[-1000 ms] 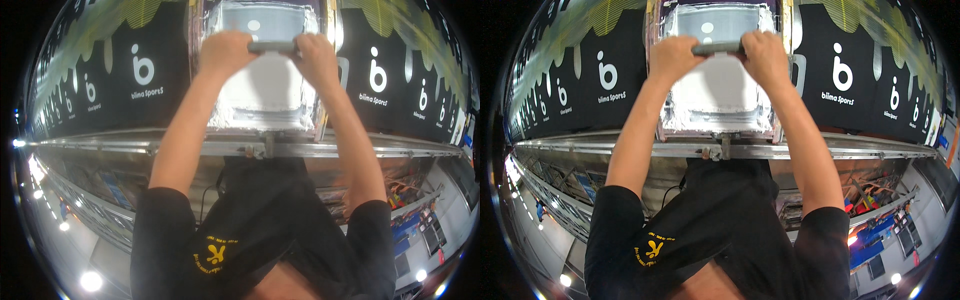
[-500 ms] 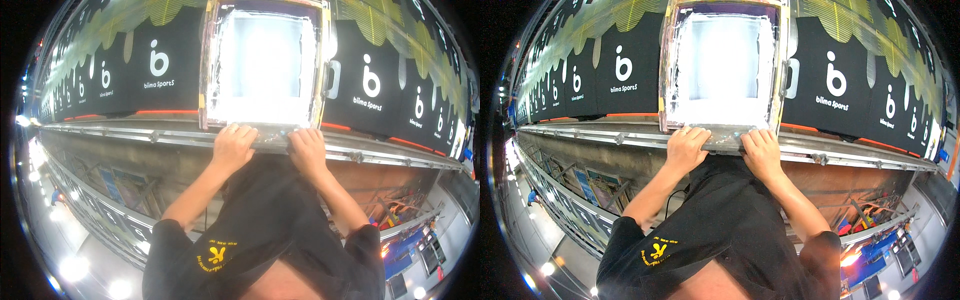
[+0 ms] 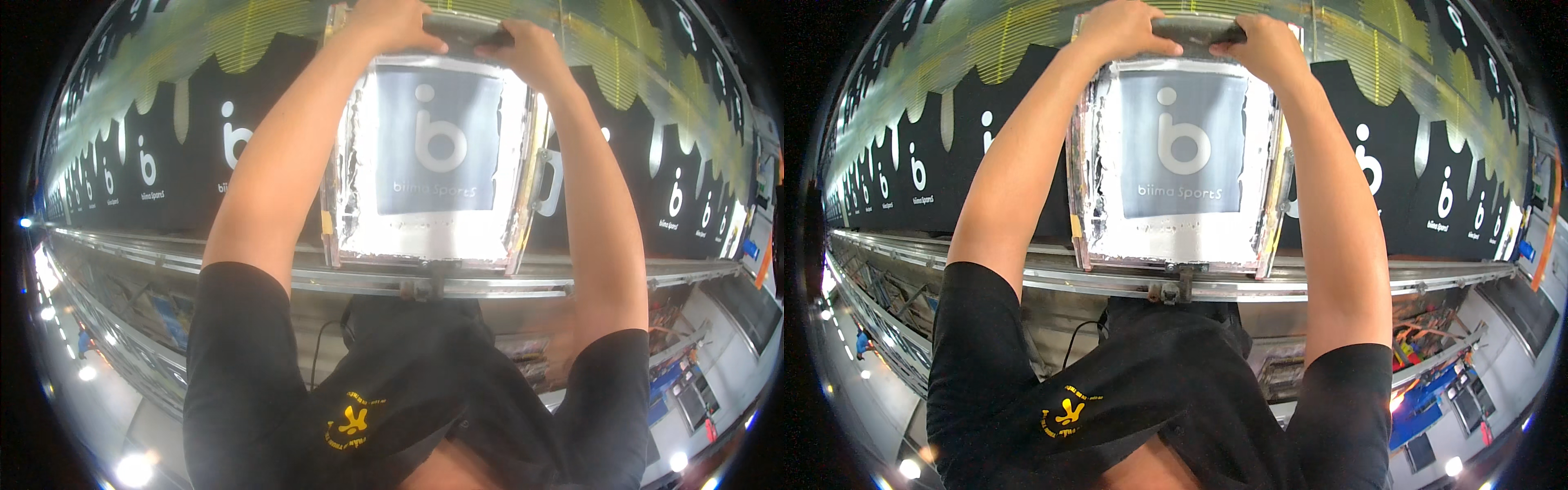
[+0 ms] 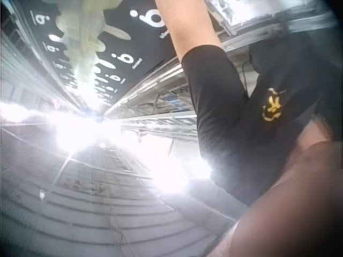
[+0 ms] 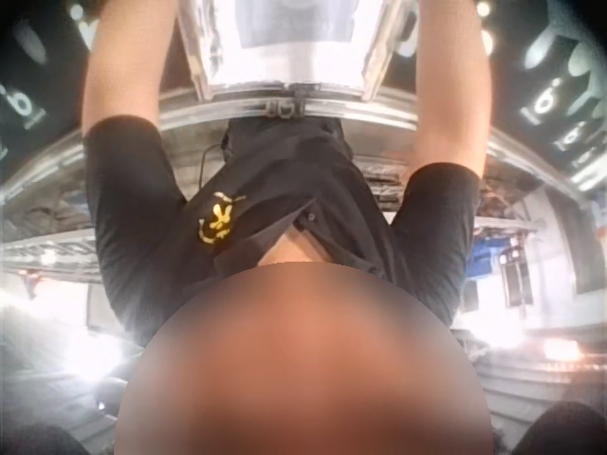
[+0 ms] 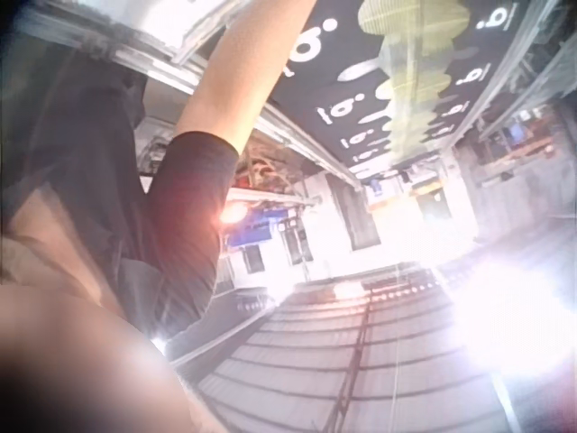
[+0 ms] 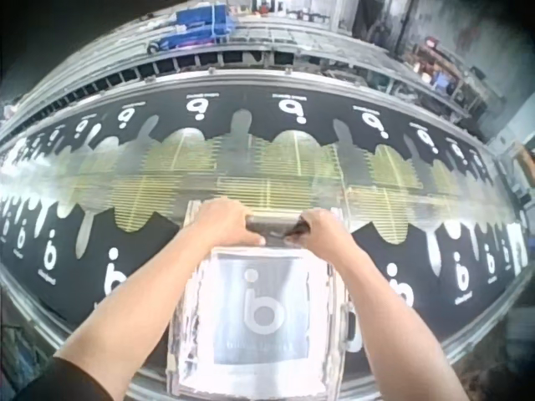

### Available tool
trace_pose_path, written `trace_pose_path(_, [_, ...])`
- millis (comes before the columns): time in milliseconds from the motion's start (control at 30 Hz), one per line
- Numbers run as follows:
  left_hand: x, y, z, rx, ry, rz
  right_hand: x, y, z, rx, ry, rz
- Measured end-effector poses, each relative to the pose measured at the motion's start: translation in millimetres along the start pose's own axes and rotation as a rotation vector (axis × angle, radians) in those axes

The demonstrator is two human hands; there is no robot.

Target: The person applies white ink to a screen printing frame using a small spatula, then uses a squeegee to pull the ink across the mesh onto a black t-shirt laid on a table. The person repeats the ink application and squeegee strokes multiple times.

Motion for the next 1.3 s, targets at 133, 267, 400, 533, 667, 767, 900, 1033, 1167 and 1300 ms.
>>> trace_pose_path(133, [-14,25,0,-0.079,-0.016,-0.028,16,25,7,-0.066,-0.088,0.041])
trace_pose_path(267, [-33,99,-40,-0.078,-0.050,-0.037,17,103,-25,-0.260,0.004,0.327])
trace_pose_path(400, [-70,200,-77,-0.092,0.013,-0.087,28,210,-56,-0.197,-0.089,0.287])
trace_pose_path(533, [-83,241,-87,-0.039,0.084,-0.060,35,256,-66,-0.112,-0.127,0.242])
trace_pose_path(667, [-86,221,-82,0.134,0.067,0.053,25,237,-58,-0.042,-0.154,0.263])
trace_pose_path(767, [-80,210,-98,0.296,0.143,0.106,13,227,-67,0.206,-0.132,0.102])
trace_pose_path(900, [-70,182,-104,0.571,0.231,0.110,7,212,-69,0.406,-0.170,-0.094])
trace_pose_path(1033, [-65,162,-83,0.618,0.381,0.033,-19,202,-38,0.218,-0.531,-0.204])
trace_pose_path(1167, [-47,113,-44,0.339,0.193,-0.018,-96,202,-14,-0.543,-0.525,-0.409])
trace_pose_path(1300, [-29,54,-27,0.034,0.097,-0.142,-150,216,-41,-0.579,-0.458,-0.588])
Point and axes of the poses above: each hand's wrist, its own y-axis away from the middle knuckle, its own z-axis out of the back of the hand, x = y × z, the point moved 4 cm from there along -y, towards the middle knuckle, and after that the axes turned 1 degree about -x, right-handed, at the moved point
